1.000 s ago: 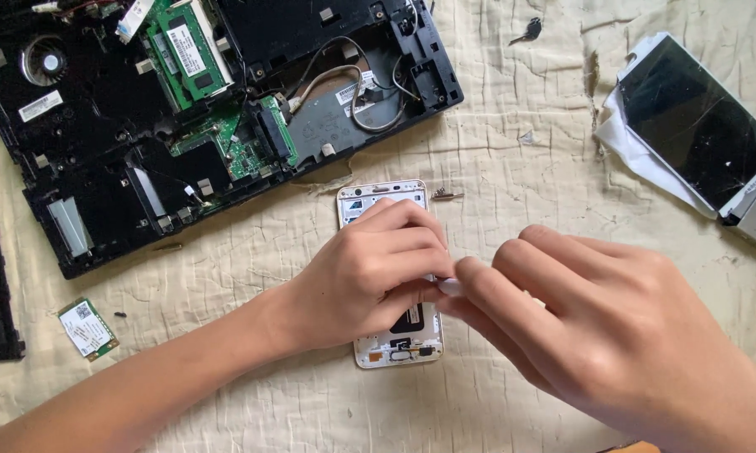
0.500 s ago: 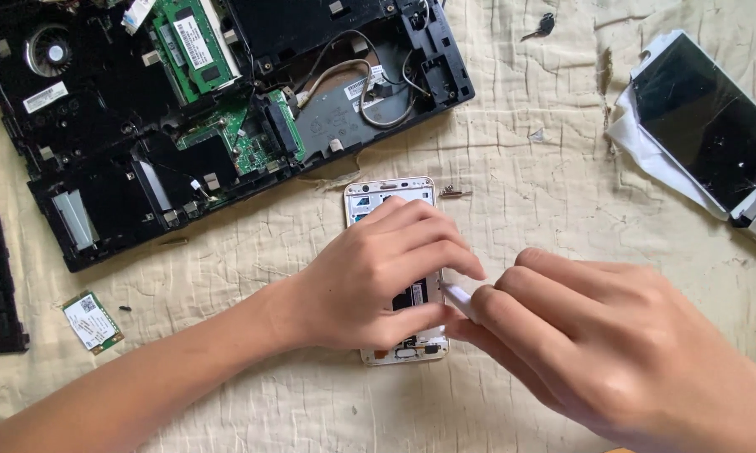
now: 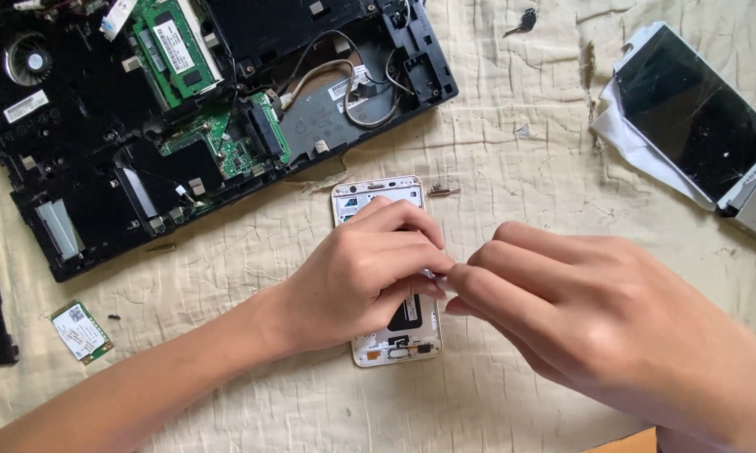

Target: Applying adhesive to a smartphone frame and installing internal components during a repair process.

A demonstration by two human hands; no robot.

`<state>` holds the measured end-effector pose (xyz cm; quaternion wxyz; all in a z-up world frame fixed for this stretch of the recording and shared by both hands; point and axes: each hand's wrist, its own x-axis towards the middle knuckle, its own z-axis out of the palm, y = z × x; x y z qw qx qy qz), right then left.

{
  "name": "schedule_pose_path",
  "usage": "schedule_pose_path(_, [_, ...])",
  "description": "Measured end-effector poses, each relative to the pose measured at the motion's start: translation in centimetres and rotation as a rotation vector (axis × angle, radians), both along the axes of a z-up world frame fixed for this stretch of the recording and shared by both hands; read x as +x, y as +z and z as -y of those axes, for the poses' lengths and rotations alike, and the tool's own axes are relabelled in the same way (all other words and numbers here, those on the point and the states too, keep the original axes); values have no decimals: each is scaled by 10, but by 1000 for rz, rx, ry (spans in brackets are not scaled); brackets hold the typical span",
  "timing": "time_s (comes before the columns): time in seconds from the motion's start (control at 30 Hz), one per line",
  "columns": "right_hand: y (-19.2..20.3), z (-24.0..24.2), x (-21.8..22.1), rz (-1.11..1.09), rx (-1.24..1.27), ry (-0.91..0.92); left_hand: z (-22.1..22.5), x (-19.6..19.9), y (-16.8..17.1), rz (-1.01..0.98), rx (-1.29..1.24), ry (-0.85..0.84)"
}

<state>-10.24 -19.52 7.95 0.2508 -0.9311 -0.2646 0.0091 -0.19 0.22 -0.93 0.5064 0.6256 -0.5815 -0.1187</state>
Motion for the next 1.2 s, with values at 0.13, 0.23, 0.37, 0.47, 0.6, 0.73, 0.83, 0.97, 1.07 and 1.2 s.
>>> schedule_pose_path(0.13, [1,-5,1,39,-41,-67,-2,2,8,-5,13,-8])
schedule_pose_path(0.23, [2,-8,-4,35,-41,-77,-2,6,21,-88,-19,-19])
schedule_pose_path(0.37, [0,-17,-9,47,-123,-145,-8,17,26,-75,80,180])
schedule_pose_path(0.47, [-4,-22,-13,48,-109,-213,-10,20,28,41,183,262])
schedule_pose_path(0.6, [-10,-29,-18,59,-57,-356,-8,19,28,207,312,264])
schedule_pose_path(0.73, [-13,-33,-23,91,-74,-404,-8,12,30,275,445,273])
schedule_pose_path(0.83, [-14,-33,-23,73,-50,-461,-9,10,34,235,476,272])
schedule_pose_path(0.97, [-14,-21,-16,-10,-19,-482,-10,10,35,208,489,287])
schedule_pose_path(1.07, [-2,-6,-1,-82,91,-500,-13,12,38,221,532,293])
schedule_pose_path(1.2, [1,1,5,-109,187,-527,-23,14,52,236,730,319])
